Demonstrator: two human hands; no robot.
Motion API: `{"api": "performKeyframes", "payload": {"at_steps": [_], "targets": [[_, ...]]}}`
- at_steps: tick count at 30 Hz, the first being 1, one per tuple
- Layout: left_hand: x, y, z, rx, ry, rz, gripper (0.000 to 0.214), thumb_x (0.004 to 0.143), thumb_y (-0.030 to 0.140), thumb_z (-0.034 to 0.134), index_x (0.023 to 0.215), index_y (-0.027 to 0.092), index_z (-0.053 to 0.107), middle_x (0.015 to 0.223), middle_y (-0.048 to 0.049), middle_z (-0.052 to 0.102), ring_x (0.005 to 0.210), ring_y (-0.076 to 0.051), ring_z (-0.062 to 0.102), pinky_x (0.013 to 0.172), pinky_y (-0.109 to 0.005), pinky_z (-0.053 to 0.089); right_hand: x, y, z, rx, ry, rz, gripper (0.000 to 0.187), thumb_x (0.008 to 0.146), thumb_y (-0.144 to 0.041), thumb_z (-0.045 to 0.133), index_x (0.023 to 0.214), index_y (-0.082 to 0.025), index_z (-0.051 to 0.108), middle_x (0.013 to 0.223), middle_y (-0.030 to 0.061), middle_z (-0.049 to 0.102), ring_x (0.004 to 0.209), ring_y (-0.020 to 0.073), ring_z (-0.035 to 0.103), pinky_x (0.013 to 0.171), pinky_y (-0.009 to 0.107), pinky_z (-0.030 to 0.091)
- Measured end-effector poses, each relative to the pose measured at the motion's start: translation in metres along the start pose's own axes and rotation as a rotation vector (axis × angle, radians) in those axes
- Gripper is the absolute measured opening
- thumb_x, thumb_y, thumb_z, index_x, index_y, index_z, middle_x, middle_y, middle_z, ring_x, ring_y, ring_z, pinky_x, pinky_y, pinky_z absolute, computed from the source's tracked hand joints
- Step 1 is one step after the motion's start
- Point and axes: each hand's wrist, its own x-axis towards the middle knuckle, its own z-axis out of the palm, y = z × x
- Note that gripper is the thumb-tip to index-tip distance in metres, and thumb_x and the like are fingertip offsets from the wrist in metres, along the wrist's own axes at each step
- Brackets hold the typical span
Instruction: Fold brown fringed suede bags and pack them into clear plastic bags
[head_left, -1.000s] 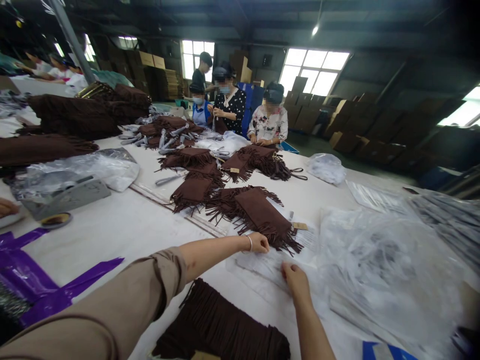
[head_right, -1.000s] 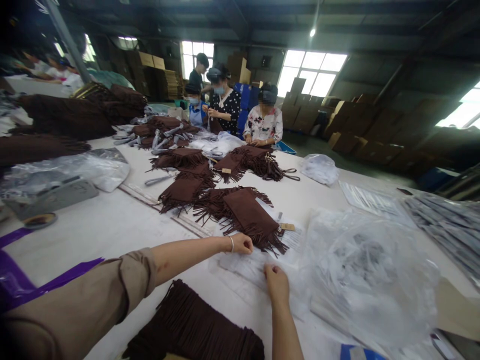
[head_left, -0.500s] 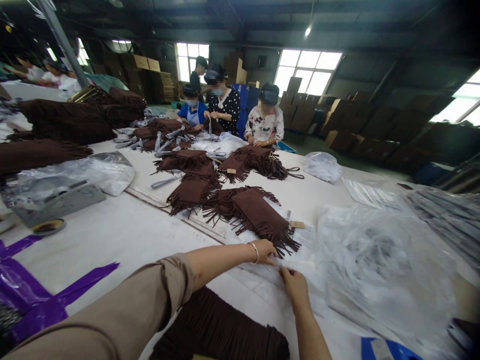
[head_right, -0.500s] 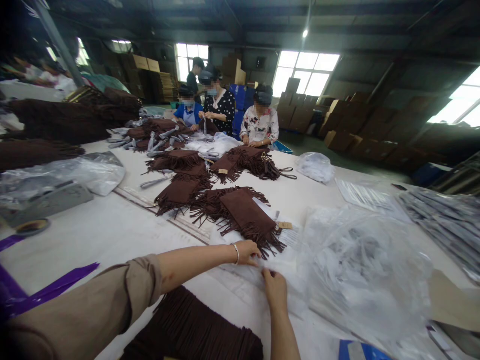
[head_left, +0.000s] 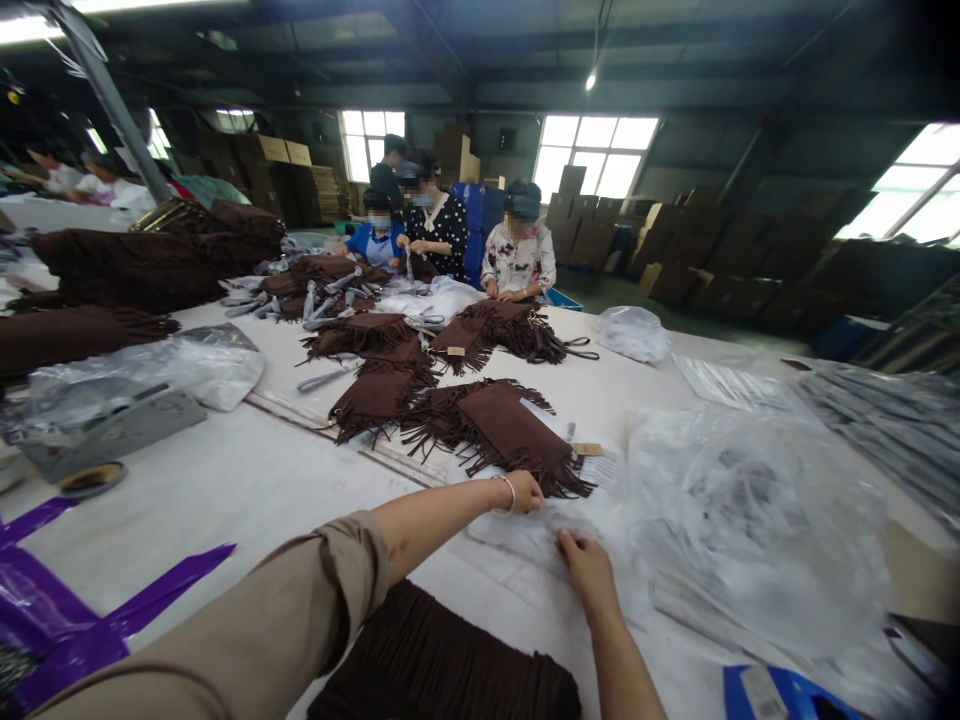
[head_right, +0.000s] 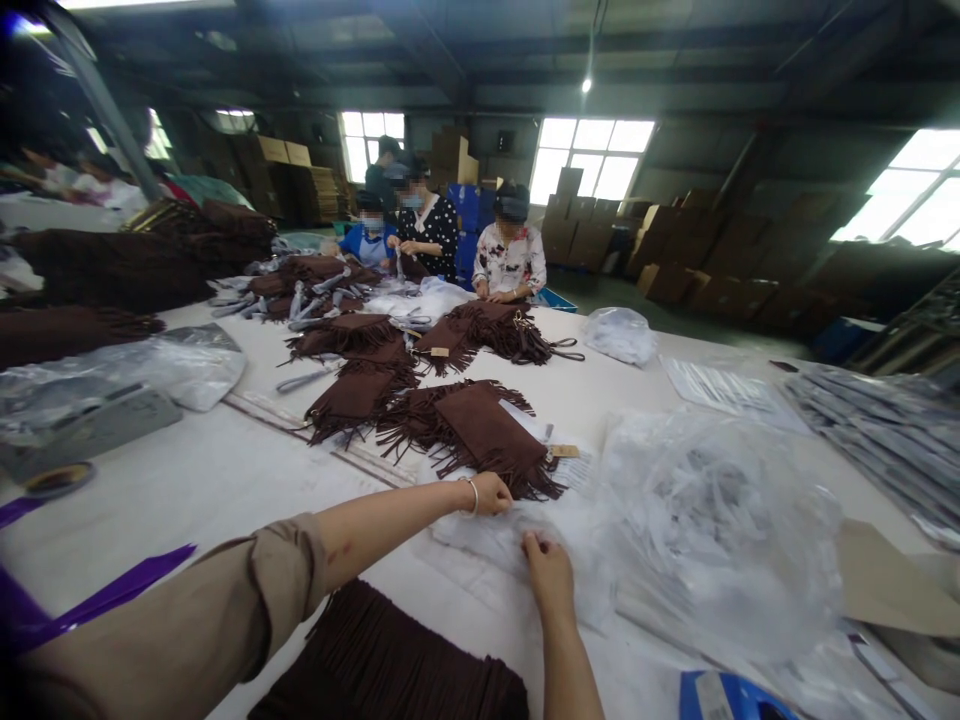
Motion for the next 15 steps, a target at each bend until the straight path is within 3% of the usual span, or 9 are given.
{"api": "performKeyframes", "payload": {"at_steps": [8,15], "targets": [[0.0,0.0,0.008,-0.163,-0.006,-0.053,0.016,0.068,0.019,0.065,0.083,0.017,0.073,0.074,0.0008,0.069,0.069,-0.011,0.06,0.062,-0.016,0.044,0.004,0.001,-0.004,0.013,-0.012,0.047,0.054,0.073,-0.063,0.047,0.065,-0.013,0.067,0.067,0.0103,0.068,0.063,0.0217,0.061,0.062,0.029,0.044],[-0.004,0.008,0.008,-0.319,0.145,-0.179,0.013,0.078,0.021,0.059,0.077,0.012,0.069,0.069,-0.0009,0.066,0.067,-0.012,0.059,0.063,-0.021,0.046,0.005,0.008,0.003,-0.034,0.052,0.074,0.054,0.076,-0.06,0.043,0.063,-0.013,0.067,0.068,0.013,0.068,0.068,0.0243,0.062,0.065,0.031,0.043]]}}
